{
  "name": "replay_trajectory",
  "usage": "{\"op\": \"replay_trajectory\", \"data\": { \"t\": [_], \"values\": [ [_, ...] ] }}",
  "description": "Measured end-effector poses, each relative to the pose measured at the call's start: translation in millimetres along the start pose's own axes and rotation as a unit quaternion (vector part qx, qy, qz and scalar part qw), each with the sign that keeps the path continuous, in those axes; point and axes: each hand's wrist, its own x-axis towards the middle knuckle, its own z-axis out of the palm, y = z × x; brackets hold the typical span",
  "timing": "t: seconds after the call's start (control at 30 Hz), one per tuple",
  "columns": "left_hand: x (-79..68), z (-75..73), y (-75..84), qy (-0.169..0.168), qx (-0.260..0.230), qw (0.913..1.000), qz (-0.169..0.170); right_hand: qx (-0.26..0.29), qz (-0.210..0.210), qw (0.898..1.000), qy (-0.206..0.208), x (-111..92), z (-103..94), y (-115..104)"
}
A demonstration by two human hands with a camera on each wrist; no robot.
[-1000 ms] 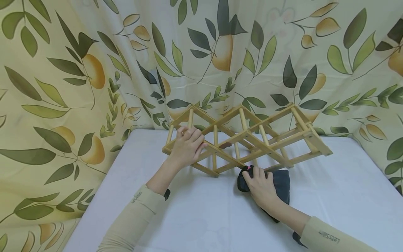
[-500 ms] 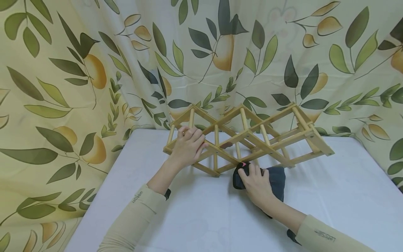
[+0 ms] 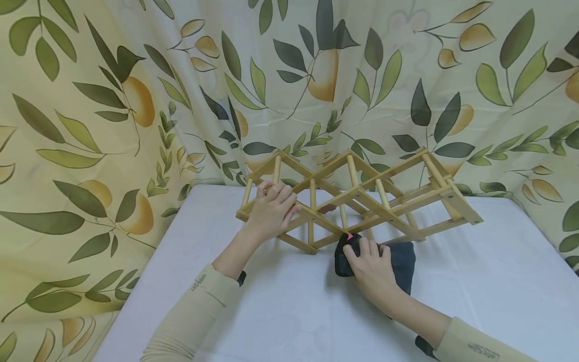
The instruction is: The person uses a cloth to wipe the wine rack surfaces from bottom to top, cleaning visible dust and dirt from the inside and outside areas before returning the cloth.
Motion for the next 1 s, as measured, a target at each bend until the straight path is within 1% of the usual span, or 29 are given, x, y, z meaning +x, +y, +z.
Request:
{"op": "replay_trajectory", "data": {
  "t": [0.1, 0.23, 0.3, 0.4, 0.53, 0.63, 0.77, 0.87, 1.0],
  "values": [
    [0.0, 0.2, 0.1, -0.001, -0.003, 1.0000, -0.003, 0.003, -0.010, 0.999, 0.033, 11, -15.3, -6],
    [0.1, -0.5, 0.1, 0.000, -0.001, 1.0000, -0.004, -0.012, -0.025, 0.997, 0.068, 30, -32.5, -10],
    [0.1, -0.8, 0.1, 0.002, 0.000, 1.0000, -0.004, -0.020, -0.034, 0.996, 0.079, 39, -39.6, -11],
    [0.0, -1.0, 0.1, 0.001, 0.000, 1.0000, -0.005, -0.033, -0.049, 0.995, 0.081, 52, -48.8, -13],
    [0.3, -1.4, 0.1, 0.004, -0.001, 1.0000, -0.003, -0.054, -0.076, 0.993, 0.074, 67, -57.2, -16],
    [0.9, -2.0, 0.2, 0.007, 0.002, 1.0000, -0.002, -0.068, -0.093, 0.991, 0.072, 77, -58.4, -17],
    [1.2, -2.4, 0.3, 0.002, 0.001, 1.0000, -0.004, -0.097, -0.111, 0.986, 0.076, 87, -52.9, -18],
    [1.1, -2.4, 0.4, -0.004, -0.002, 1.0000, -0.003, -0.126, -0.124, 0.981, 0.084, 91, -46.0, -18],
    [0.3, -3.1, -0.1, -0.006, -0.005, 1.0000, -0.002, -0.147, -0.131, 0.975, 0.103, 92, -38.0, -17]
  ]
}}
